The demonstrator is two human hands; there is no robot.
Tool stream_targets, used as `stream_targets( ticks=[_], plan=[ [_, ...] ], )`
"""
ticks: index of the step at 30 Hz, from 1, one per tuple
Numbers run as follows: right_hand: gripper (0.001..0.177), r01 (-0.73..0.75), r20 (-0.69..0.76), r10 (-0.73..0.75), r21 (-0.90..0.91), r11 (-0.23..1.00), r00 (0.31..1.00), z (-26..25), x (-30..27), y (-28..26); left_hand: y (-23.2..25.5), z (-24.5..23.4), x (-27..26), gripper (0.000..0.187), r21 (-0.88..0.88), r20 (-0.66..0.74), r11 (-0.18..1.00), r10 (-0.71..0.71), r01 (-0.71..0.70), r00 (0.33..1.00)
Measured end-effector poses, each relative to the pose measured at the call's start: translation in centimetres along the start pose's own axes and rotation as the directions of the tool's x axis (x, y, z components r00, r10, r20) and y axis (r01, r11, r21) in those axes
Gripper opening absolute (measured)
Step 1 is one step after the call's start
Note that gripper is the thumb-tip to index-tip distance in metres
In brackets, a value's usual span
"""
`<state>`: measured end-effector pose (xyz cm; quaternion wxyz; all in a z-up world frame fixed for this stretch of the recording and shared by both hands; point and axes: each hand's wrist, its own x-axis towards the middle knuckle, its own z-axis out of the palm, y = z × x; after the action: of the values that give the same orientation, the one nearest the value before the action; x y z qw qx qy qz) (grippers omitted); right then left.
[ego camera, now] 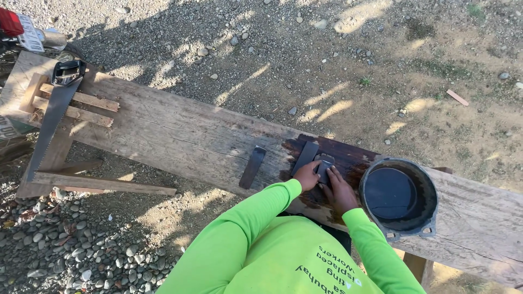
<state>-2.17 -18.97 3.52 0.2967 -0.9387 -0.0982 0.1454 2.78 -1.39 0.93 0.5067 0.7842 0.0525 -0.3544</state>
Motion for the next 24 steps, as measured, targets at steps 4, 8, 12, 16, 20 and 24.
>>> stream_targets(
  ticks=[4,8,12,16,20,24],
  plan=[
    [0.064,-0.025,0.007,0.024,0.049,0.999,1.0,0.2,-1.3,-0.8,-0.1,0.1,-2.4,0.067,-0.04,0.047,0.998,-0.05,0.051,0.998],
    [0.063,-0.042,0.046,0.039,0.083,0.996,0.998,1.7,-3.6,-0.8,-3.1,1.5,-4.1,0.067,-0.053,0.035,0.998,0.027,-0.025,0.999],
    [0.065,-0.078,0.065,0.075,0.048,0.996,0.995,1.2,-2.9,-1.1,-2.1,1.4,-3.6,0.066,-0.062,-0.016,0.998,0.018,-0.019,1.0],
    [0.065,-0.056,0.016,0.054,0.121,0.991,0.998,0.5,-0.4,0.0,-3.3,1.6,1.5,0.063,0.055,-0.093,0.989,0.141,-0.136,0.986],
    [0.065,-0.113,0.013,0.112,0.09,0.989,0.994,0.2,-0.6,-0.6,-1.8,0.9,-0.3,0.064,0.022,-0.016,0.999,0.049,-0.049,0.999],
    [0.064,-0.103,0.035,0.099,0.156,0.982,0.994,1.2,-2.8,-1.1,-3.6,1.9,-2.8,0.066,-0.039,-0.055,0.996,0.078,-0.08,0.995]
  ],
)
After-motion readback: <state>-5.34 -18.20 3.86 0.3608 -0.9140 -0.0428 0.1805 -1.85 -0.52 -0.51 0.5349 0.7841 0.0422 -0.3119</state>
